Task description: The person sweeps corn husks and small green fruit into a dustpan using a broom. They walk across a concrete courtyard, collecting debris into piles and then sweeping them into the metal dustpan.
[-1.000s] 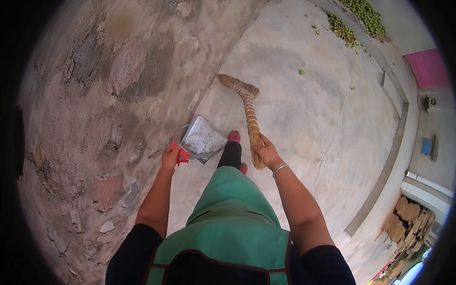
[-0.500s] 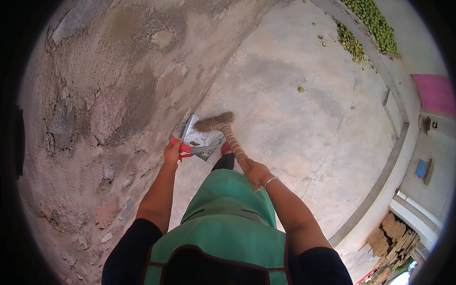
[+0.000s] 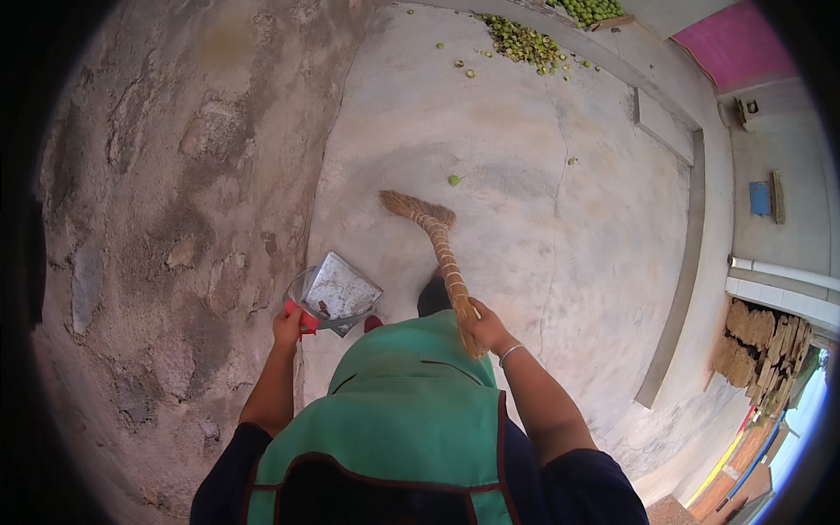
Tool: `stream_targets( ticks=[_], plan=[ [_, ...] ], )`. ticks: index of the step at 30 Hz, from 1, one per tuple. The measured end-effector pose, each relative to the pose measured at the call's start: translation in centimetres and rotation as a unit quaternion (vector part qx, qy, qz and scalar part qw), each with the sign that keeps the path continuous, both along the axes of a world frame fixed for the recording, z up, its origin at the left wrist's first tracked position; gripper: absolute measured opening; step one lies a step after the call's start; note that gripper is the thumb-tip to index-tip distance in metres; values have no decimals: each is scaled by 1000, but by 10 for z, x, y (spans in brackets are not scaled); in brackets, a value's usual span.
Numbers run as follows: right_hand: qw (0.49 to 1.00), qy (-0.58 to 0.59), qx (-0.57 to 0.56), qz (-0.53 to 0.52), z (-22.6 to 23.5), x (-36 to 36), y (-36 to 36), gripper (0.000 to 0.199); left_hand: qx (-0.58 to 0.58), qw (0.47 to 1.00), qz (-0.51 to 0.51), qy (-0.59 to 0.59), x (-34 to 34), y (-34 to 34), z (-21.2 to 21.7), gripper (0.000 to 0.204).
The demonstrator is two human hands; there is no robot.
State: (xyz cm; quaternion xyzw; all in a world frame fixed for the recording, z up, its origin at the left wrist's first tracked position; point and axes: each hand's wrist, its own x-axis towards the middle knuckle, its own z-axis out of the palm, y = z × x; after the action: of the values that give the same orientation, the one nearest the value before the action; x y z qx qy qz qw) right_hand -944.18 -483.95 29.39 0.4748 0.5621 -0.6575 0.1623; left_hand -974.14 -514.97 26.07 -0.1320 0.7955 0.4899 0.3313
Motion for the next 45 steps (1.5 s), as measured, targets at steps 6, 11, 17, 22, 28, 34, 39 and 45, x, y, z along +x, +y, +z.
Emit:
stream_targets(
  ticks=[6,11,17,22,28,34,39,45],
  plan=[
    [999,-4,28,-23,-13,-43,99,68,16,1000,-12,18,-61,128,-4,24],
    [998,-37,49,9,-54,-104,147,69,41,998,-21,39,-110,233,-14,24],
    [995,-31,1,97,-80,-161,186,71,19,996,-81,42,-168,293,-84,21],
    [977,74,-77,184,-115,-190,215,63,8,994,-110,15,-198,356,-60,16],
    [989,-27,-140,-32,-266,-232,289,37,-68,992,-103,20,-217,393,-63,18],
    [885,-151,-223,-379,-483,-247,319,33,-78,985,-155,18,-216,406,-74,37],
    [825,-180,-227,-485,-602,-264,309,32,-45,977,-210,-2,-229,385,-71,47],
    [797,-192,-164,-549,-590,-304,358,31,-36,982,-184,17,-236,404,-79,46]
  ],
)
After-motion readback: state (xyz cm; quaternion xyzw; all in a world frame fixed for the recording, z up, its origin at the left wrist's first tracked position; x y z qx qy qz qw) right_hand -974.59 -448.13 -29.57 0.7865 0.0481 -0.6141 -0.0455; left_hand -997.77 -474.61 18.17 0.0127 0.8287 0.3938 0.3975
